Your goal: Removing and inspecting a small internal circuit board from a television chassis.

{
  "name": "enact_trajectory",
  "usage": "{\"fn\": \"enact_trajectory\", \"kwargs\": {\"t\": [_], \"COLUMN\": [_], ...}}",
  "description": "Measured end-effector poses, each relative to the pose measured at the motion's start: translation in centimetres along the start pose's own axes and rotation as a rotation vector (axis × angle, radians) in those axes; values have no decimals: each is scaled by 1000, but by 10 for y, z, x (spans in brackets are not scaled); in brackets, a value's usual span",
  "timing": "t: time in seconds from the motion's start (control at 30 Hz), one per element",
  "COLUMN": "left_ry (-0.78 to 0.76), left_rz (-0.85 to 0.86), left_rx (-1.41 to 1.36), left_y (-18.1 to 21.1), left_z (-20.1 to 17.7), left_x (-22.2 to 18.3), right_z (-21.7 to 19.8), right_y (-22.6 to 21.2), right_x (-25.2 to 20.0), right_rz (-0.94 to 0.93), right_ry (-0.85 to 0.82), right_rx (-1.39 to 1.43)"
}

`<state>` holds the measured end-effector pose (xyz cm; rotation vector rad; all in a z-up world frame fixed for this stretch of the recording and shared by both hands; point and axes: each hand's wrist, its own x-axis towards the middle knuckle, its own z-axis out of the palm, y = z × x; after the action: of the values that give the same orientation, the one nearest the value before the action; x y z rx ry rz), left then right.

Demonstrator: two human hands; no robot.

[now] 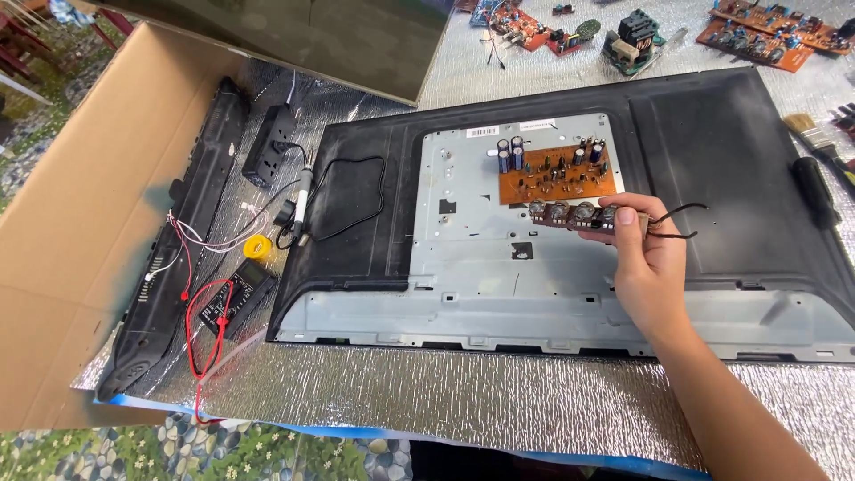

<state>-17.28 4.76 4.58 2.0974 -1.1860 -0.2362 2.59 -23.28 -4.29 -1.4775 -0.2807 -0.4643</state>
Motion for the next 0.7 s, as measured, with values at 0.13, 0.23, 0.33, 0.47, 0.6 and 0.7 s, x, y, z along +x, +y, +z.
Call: {"fn": "enact_trajectory", "kwargs": {"t": [0.13,0.23,0.33,0.47,0.6,0.7], "left_ry": [92,290,596,899,958,859], "left_rz": [85,162,283,317,199,114], "left_rx": [76,361,620,560,468,508], "left_y": [-32,-75,-112,-151,-171,-153], "left_z": [-27,-43,-68,-82,-53,-44], "left_x": [23,62,105,139,143,140], "right_z": [2,5,7,11,11,13], "right_y": [-3,-11,-21,-29,-32,-37], "right_x": [-2,-5,-7,-4,-5,-2], "right_rz": [-69,-108,-154,-194,-131,-84], "right_ry": [-36,-56,-73,-117,-91,-106], "right_rx": [-145,-284,-385,-440,-460,-455]}}
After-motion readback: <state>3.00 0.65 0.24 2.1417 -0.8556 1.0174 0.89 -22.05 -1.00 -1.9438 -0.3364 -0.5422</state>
